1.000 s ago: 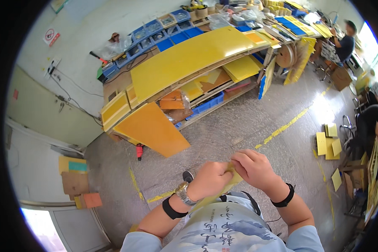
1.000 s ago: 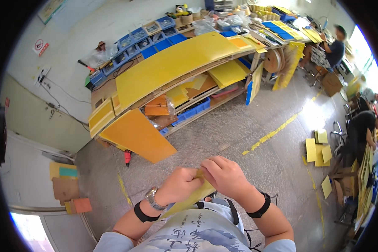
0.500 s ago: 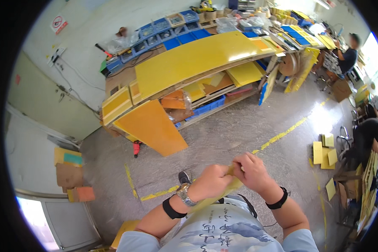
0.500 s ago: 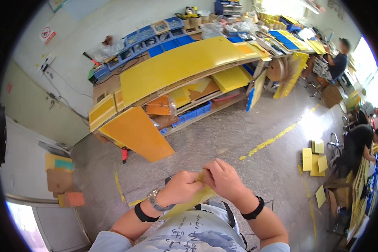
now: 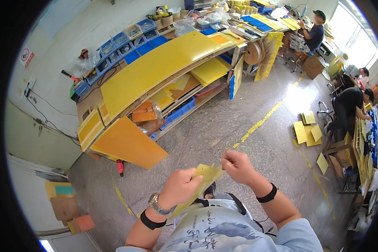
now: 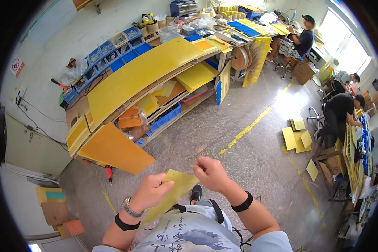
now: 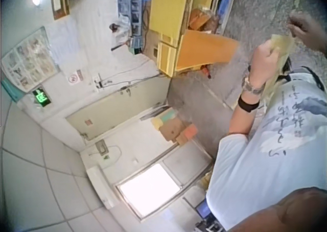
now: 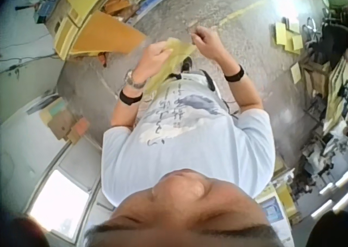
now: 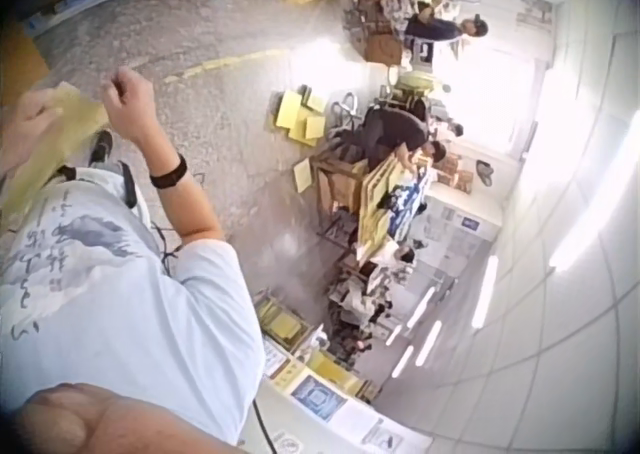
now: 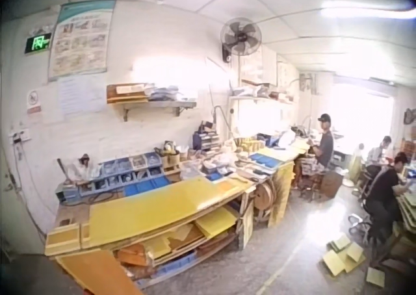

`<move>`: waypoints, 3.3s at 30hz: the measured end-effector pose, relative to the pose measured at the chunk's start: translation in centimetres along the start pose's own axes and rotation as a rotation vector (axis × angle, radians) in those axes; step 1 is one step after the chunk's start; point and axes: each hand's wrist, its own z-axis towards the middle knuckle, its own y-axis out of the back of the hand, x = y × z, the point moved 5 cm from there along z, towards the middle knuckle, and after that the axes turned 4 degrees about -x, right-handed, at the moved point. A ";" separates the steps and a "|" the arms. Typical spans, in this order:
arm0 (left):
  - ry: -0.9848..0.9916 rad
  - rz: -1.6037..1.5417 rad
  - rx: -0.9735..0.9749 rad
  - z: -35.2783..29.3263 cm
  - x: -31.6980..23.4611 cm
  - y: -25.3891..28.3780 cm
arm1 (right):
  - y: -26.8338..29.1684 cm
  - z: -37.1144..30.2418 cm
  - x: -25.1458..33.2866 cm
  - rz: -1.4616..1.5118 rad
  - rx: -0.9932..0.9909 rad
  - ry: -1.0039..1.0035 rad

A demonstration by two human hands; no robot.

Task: The recorder is sorting and stacking painted yellow metal sheets at a workstation in a fabrication facility.

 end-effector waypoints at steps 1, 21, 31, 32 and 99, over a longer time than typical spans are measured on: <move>-0.014 0.007 0.010 -0.1 0.3 0.1 | 0.1 -0.4 -0.1 0.000 -0.018 0.002; -0.135 0.499 -0.009 -1.2 0.9 0.3 | -1.7 -3.6 -3.3 -0.049 0.240 0.055; -0.219 0.469 0.002 -1.8 2.7 -1.1 | -1.8 -3.4 -2.3 -0.047 0.219 -0.022; -0.211 0.460 -0.005 -1.9 3.0 -1.2 | -1.6 -3.3 -1.9 -0.013 0.191 0.006; -0.226 -1.364 -0.471 -1.9 11.1 11.0 | 18.7 -7.6 -9.9 1.237 -0.763 0.043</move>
